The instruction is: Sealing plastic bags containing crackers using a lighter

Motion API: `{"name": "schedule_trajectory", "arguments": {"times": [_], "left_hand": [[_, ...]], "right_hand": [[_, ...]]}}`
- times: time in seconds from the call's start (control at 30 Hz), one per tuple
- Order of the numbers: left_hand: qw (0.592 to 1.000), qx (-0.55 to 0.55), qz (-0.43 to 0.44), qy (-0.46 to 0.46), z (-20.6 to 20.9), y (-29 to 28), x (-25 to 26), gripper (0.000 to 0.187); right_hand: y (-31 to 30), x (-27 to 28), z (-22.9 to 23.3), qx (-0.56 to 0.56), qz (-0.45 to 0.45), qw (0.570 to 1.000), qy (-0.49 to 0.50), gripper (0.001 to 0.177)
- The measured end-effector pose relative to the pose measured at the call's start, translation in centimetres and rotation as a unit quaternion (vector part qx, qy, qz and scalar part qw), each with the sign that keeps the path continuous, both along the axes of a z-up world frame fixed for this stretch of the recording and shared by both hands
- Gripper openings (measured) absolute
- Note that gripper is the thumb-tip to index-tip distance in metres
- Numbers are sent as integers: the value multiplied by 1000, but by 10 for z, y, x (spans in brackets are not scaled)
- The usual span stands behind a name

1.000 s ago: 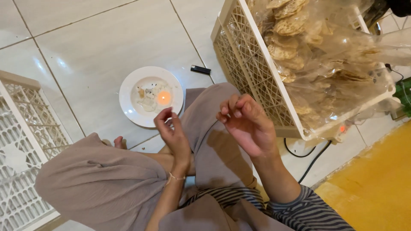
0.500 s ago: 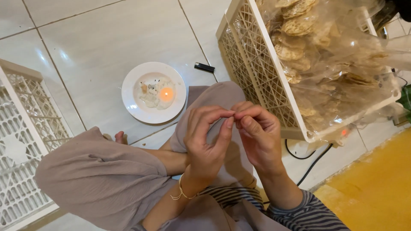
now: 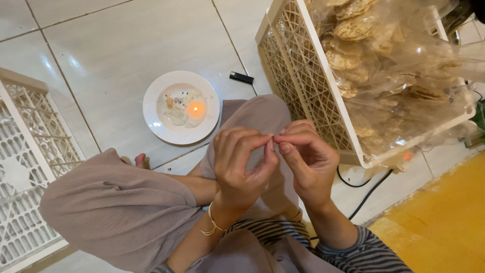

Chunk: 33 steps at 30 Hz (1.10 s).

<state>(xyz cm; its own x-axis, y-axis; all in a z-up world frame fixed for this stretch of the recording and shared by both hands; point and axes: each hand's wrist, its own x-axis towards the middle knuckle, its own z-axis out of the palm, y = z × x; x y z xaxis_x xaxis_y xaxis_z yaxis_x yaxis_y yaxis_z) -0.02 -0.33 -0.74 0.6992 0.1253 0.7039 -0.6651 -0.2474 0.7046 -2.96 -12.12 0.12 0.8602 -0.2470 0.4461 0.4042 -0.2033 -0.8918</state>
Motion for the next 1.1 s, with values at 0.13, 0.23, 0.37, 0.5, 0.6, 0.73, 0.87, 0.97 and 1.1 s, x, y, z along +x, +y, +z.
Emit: {"name": "schedule_trajectory", "arguments": {"times": [0.13, 0.23, 0.37, 0.5, 0.6, 0.73, 0.87, 0.97, 1.1], "left_hand": [[1000, -5, 5, 2, -2, -2, -1, 10], [1000, -11, 13, -9, -2, -5, -1, 7], [999, 6, 33, -28, -3, -5, 2, 10], [1000, -4, 2, -7, 3, 1, 3, 11], [999, -18, -28, 29, 7, 0, 3, 7], [995, -47, -61, 62, 13, -2, 0, 6], [987, -53, -115, 99, 20, -2, -2, 1], [987, -36, -125, 98, 21, -2, -2, 5], [989, -6, -124, 78, 20, -5, -2, 10]], "right_hand": [[1, -2, 0, -25, -10, 1000, -5, 11], [1, -2, -3, -27, -16, 999, -18, 12], [-3, -4, -5, -39, -32, 998, -25, 12], [-9, -6, -3, -4, -32, 999, -12, 15], [-17, -6, -10, 133, 5, 990, 39, 16], [-22, -8, -10, 223, 35, 972, 69, 14], [-23, -9, -9, 270, 56, 958, 83, 12], [-26, -10, -11, 259, 55, 961, 84, 14], [-30, -12, -14, 211, 43, 973, 79, 15]]}}
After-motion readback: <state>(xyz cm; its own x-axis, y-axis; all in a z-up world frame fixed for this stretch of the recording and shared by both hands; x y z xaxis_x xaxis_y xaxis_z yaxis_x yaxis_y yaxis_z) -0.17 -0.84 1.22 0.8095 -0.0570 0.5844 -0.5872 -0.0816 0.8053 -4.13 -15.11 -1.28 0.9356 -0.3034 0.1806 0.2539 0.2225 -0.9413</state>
